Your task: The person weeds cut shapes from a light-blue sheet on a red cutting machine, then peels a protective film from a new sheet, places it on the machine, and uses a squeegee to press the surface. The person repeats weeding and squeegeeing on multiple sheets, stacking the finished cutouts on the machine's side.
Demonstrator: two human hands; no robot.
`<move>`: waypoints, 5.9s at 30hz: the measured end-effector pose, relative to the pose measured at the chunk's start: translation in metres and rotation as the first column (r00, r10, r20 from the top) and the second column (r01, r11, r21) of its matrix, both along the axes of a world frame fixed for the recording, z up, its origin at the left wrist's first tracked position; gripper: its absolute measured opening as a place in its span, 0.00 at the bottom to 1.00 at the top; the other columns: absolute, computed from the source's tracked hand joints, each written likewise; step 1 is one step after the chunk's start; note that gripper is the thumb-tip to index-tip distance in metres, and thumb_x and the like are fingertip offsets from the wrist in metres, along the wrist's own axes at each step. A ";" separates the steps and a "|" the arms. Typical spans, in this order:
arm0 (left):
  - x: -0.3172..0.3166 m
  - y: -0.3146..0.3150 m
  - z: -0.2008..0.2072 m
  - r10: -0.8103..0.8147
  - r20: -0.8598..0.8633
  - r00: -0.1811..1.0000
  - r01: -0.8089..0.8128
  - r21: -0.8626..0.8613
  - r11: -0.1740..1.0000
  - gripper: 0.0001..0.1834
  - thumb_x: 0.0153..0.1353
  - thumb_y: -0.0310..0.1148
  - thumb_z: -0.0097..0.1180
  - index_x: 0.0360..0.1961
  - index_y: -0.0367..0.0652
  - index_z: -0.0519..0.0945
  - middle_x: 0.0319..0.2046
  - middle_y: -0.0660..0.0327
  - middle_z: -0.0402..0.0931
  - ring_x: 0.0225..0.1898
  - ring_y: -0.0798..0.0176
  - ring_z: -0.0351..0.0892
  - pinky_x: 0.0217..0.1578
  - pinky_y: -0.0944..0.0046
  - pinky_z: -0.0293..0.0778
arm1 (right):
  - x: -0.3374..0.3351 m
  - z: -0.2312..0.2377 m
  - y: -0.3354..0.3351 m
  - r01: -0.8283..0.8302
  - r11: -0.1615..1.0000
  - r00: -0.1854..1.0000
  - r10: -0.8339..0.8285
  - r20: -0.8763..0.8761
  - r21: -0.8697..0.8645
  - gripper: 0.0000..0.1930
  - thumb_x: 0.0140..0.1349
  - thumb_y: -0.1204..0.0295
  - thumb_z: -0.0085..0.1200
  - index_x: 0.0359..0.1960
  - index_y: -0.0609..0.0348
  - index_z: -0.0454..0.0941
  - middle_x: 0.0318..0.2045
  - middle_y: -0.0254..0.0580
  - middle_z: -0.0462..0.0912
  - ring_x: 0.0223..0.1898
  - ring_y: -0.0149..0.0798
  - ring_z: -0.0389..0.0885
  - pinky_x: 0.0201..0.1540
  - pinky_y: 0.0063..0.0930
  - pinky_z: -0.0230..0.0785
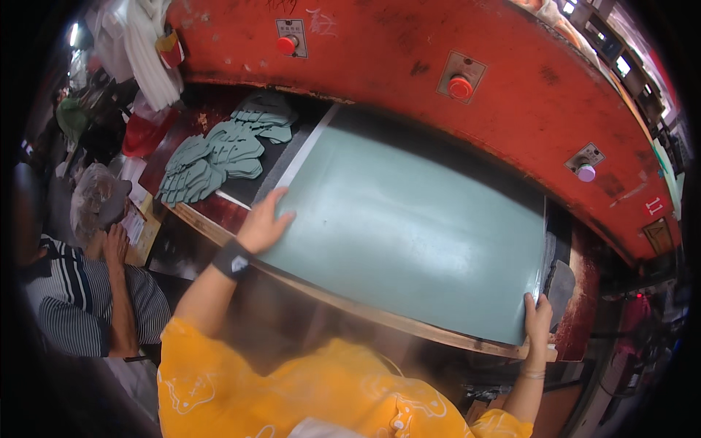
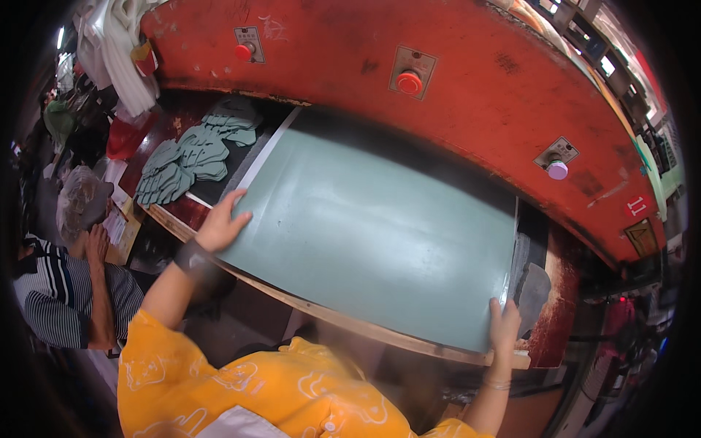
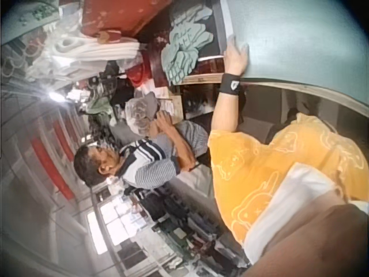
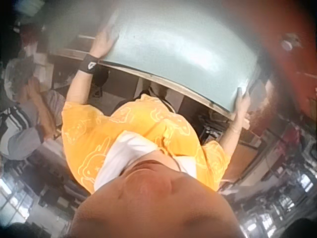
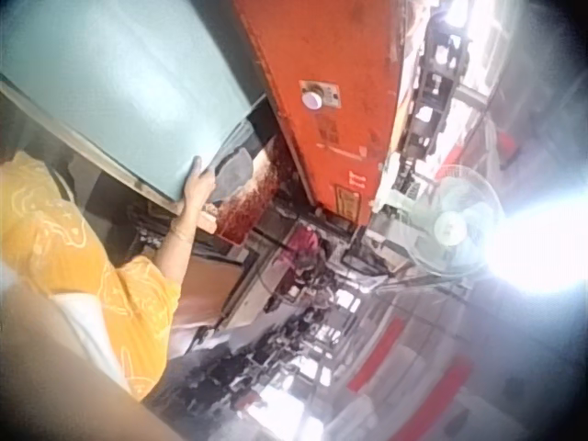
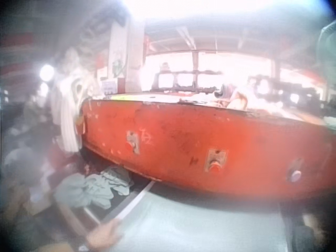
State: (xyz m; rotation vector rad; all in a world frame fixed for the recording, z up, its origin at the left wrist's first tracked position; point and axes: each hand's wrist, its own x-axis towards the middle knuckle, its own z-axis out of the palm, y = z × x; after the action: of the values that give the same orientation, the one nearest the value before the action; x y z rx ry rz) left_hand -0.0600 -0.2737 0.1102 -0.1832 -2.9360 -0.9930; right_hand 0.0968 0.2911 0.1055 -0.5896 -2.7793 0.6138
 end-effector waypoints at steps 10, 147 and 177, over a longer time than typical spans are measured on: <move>-0.085 0.015 -0.034 0.077 -0.352 0.933 -0.104 -0.059 0.993 0.14 0.59 0.34 0.52 0.47 0.49 0.74 0.42 0.52 0.77 0.44 0.46 0.75 0.43 0.54 0.72 | -0.061 -0.009 -0.026 0.296 0.924 0.955 -0.283 -0.086 0.244 0.22 0.60 0.52 0.48 0.45 0.58 0.75 0.34 0.61 0.80 0.40 0.62 0.78 0.41 0.51 0.70; -0.007 -0.039 -0.002 -0.528 -0.119 0.841 0.486 0.597 0.639 0.15 0.45 0.25 0.62 0.38 0.40 0.80 0.39 0.53 0.75 0.40 0.52 0.74 0.42 0.60 0.71 | -0.208 0.031 -0.280 -0.040 0.995 0.859 -0.014 -0.512 -0.095 0.27 0.60 0.67 0.52 0.60 0.62 0.62 0.62 0.57 0.59 0.66 0.51 0.53 0.67 0.42 0.43; 0.021 -0.003 -0.029 -0.287 -0.352 0.891 0.327 0.057 0.943 0.11 0.53 0.38 0.55 0.20 0.43 0.78 0.24 0.57 0.73 0.32 0.52 0.73 0.36 0.54 0.70 | -0.044 -0.001 -0.279 -0.486 0.863 0.873 0.488 -0.022 -0.139 0.14 0.54 0.70 0.57 0.43 0.59 0.77 0.38 0.42 0.77 0.43 0.41 0.74 0.46 0.32 0.66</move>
State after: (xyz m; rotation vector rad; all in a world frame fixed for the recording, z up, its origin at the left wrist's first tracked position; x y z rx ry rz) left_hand -0.0389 -0.2768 0.0815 -0.7559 -2.5714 -1.0364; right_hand 0.0528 0.0117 0.1044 0.1087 -2.9218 0.9109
